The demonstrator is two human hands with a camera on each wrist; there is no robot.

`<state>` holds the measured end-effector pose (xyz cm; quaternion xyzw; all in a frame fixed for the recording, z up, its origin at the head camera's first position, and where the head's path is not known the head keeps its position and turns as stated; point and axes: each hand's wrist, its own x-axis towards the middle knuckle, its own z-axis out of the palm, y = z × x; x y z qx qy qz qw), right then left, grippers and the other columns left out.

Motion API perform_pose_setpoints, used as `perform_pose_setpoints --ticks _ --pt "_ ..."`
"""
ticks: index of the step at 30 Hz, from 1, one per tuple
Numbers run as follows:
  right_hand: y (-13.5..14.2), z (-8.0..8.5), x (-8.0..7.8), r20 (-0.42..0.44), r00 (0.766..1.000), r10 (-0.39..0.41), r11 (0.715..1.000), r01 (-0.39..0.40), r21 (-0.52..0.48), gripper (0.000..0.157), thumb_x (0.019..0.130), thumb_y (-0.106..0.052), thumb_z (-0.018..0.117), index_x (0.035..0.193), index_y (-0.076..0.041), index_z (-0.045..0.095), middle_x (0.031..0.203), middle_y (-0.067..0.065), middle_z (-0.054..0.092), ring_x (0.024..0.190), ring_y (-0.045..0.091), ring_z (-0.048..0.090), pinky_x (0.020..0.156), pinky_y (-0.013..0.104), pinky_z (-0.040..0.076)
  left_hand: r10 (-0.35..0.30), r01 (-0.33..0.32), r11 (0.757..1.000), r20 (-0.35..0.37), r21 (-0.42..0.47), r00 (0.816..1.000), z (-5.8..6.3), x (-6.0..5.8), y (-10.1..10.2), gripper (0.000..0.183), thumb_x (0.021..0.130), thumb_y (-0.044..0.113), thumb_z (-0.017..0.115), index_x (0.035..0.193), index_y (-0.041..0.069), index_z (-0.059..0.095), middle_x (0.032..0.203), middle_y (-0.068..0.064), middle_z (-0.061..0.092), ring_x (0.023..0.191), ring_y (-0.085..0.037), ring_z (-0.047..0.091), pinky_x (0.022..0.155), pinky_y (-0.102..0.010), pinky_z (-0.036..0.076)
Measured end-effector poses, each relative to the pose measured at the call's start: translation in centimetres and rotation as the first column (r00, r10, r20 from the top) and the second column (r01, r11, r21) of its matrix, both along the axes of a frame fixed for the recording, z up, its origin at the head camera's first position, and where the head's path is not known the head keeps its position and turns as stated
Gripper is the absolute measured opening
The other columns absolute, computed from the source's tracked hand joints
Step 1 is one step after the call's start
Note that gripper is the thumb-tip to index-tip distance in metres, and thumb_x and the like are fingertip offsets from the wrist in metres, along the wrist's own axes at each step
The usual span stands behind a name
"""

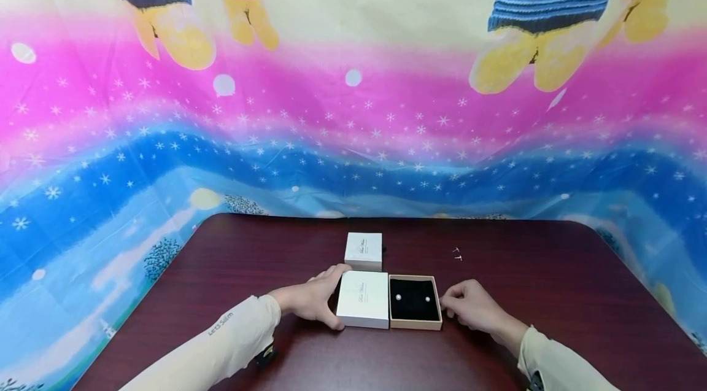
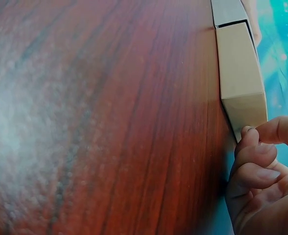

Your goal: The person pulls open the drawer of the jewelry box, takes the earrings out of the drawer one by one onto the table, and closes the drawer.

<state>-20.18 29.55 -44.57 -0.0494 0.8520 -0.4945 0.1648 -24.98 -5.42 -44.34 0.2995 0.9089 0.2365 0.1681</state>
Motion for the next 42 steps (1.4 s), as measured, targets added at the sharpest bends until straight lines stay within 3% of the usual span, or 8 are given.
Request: perform_pose_setpoints --ticks 16,42 --pt "0.2 -0.1 -0.3 -0.011 1.000 -0.025 1.000 0.026 0.017 0.021 0.094 -0.013 0.056 0.091 0.001 0.070 0.065 -0.004 0.054 0.044 0.004 0.032 0.044 0.019 0.030 0.002 -0.002 1.000 -0.008 0.008 1.000 0.0 0.0 0.0 0.105 0.065 0.030 0.092 0.149 0.014 0.030 0.139 -0.002 0.047 0.128 -0.022 0.046 0.104 -0.038 0.037" --pt "-0.1 2.3 -0.7 -0.131 0.985 -0.108 0.992 0.116 0.054 0.024 0.098 -0.021 0.061 0.095 0.002 0.069 0.073 0.002 0.058 0.048 0.007 0.045 0.044 0.025 0.039 0.000 0.000 1.000 -0.013 0.008 1.000 -0.2 -0.1 -0.1 0.105 0.065 0.030 0.091 0.149 0.013 0.030 0.138 -0.002 0.048 0.128 -0.023 0.047 0.104 -0.039 0.037"
